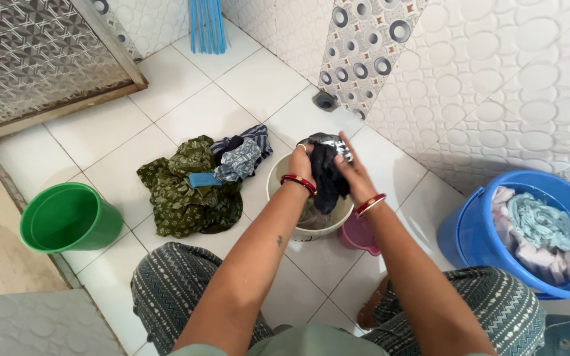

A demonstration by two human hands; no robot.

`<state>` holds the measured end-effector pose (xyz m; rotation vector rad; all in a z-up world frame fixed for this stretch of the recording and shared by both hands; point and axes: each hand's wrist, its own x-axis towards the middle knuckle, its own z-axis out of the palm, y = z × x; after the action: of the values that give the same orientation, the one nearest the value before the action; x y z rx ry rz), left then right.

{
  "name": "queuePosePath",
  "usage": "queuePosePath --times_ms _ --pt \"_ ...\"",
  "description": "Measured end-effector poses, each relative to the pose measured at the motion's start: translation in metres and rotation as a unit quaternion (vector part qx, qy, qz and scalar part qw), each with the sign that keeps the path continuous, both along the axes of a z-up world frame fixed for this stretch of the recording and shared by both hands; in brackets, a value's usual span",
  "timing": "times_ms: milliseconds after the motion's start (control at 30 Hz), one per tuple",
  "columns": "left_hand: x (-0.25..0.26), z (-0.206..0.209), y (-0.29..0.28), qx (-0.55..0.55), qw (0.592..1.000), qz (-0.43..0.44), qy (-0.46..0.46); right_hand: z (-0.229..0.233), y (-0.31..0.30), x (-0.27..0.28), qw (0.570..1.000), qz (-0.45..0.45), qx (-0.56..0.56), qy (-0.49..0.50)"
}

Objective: The person sits on a tiled floor and washes clothes by hand. They repeatedly submerge garments in a white bucket, wring them out, and place them on the floor. A blue scrubbing brush is used to scrub a light green top on the floor.

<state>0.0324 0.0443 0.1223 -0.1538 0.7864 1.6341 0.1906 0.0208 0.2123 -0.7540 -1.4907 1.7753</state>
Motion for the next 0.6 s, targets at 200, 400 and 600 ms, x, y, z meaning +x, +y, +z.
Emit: queuePosePath --times_ms 200,400,600 --pt "0.001 -0.030 0.007 0.011 0.988 0.096 0.118 -0.022 -0.022 -0.006 0.978 0.107 -0.167 -0.059" --pt "0.004 -0.037 -0.002 0.022 0.958 0.011 0.286 -0.052 -0.018 -0.002 0.970 0.098 -0.219 -0.044" --pt "-0.022 0.032 -0.061 0.064 0.458 -0.134 0.877 -0.068 0.007 0.017 0.928 0.123 -0.339 0.098"
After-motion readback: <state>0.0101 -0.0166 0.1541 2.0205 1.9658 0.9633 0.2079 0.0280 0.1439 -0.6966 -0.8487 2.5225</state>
